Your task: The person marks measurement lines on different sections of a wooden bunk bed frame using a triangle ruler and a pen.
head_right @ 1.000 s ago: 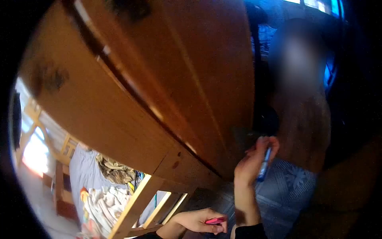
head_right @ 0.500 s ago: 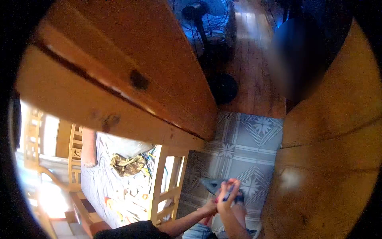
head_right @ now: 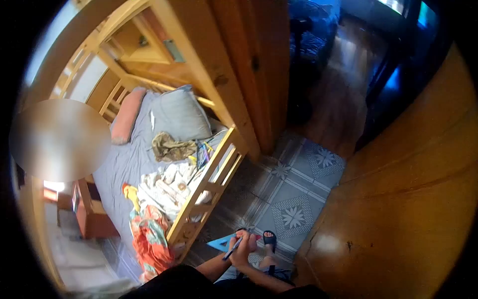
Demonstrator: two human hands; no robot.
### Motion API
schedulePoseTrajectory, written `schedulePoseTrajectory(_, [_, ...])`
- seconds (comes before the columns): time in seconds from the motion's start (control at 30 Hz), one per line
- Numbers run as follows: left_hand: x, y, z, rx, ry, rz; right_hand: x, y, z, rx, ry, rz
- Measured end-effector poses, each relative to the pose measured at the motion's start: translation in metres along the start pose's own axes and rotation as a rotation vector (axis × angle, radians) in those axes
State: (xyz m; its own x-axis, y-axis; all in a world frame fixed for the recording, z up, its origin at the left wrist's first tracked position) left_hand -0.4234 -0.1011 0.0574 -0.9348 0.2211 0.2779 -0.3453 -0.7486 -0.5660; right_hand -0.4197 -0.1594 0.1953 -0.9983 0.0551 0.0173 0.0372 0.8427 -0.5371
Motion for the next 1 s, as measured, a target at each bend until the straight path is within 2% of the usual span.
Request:
schedulePoseTrajectory(0.03, [0.015,0.006,-0.008,-0.005,0.157,0.122,0.004,0.005,0.01,-0.189,0.123,-0.042])
schedulePoseTrajectory(0.07, [0.03,0.008,-0.015,-0.007,0.308,0.254,0.005,0.003,0.015,-0.187,0.15,-0.036])
schedulePoseTrajectory(0.1, [0.043,0.017,-0.025,-0.009,0.294,0.293,0.004,-0.001,0.023,-0.188,0.174,-0.032])
schedulePoseTrajectory(0.13, [0.058,0.026,-0.031,-0.012,0.059,0.205,0.006,0.005,0.047,-0.189,0.201,0.004])
schedulePoseTrajectory(0.17, [0.067,-0.024,0.032,-0.074,-0.514,-0.206,0.01,0.007,0.07,-0.19,0.226,0.034])
schedulePoseTrajectory(0.23, [0.108,-0.051,0.054,-0.006,-0.538,-0.115,0.008,-0.012,0.066,-0.198,0.156,0.023])
schedulePoseTrajectory(0.33, [0.181,-0.044,0.033,0.04,-0.625,0.042,0.024,-0.013,0.064,-0.228,0.007,-0.106])
schedulePoseTrajectory(0.43, [0.271,-0.039,0.017,0.182,-0.68,0.216,0.063,0.009,0.028,-0.242,-0.011,-0.269])
schedulePoseTrajectory(0.5, [0.338,-0.022,0.001,0.218,-0.733,0.381,0.109,0.03,0.004,-0.294,-0.131,-0.401])
schedulePoseTrajectory(0.53, [0.373,-0.022,0.002,0.276,-0.798,0.407,0.137,0.039,-0.013,-0.32,-0.124,-0.491])
schedulePoseTrajectory(0.57, [0.41,-0.011,-0.007,0.296,-0.819,0.435,0.163,0.06,-0.004,-0.406,-0.027,-0.6])
schedulePoseTrajectory(0.63, [0.477,0.012,-0.028,0.393,-0.806,0.641,0.23,0.063,-0.046,-0.277,-0.236,-0.663])
schedulePoseTrajectory(0.67, [0.508,0.007,-0.019,0.486,-0.817,0.738,0.257,0.079,-0.043,-0.294,-0.243,-0.71])
schedulePoseTrajectory(0.7, [0.533,0.019,-0.029,0.561,-0.873,0.833,0.29,0.072,-0.071,-0.203,-0.244,-0.795])
schedulePoseTrajectory(0.77, [0.583,0.041,-0.043,0.75,-0.849,0.994,0.346,0.079,-0.085,-0.208,-0.27,-0.915])
schedulePoseTrajectory(0.8, [0.6,0.047,-0.041,0.766,-0.853,1.018,0.366,0.086,-0.083,-0.189,-0.29,-0.961])
schedulePoseTrajectory(0.87, [0.634,0.051,-0.029,0.803,-0.866,1.242,0.396,0.1,-0.077,-0.18,-0.348,-1.03])
schedulePoseTrajectory(0.9, [0.647,0.057,-0.028,0.815,-0.869,1.269,0.41,0.106,-0.077,-0.174,-0.397,-1.083])
schedulePoseTrajectory(0.97, [0.673,0.074,-0.026,1.522,-0.783,1.468,0.452,0.092,-0.126,-0.143,-0.654,-1.201])
schedulePoseTrajectory(1.0, [0.691,0.073,-0.016,1.539,-0.781,1.493,0.471,0.095,-0.136,-0.106,-0.765,-1.28])
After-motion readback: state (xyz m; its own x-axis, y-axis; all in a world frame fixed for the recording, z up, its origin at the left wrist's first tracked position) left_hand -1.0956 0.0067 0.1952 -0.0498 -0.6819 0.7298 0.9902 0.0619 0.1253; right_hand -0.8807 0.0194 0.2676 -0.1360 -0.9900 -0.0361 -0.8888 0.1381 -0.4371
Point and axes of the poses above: each hand's wrist, its own x-axis away from the middle knuckle, its own y-axis out of the palm, z = x × y, the point moved 1 cm from there along -x, towards the middle knuckle, and after that the axes turned 10 degrees about x, right-handed, at the moved point
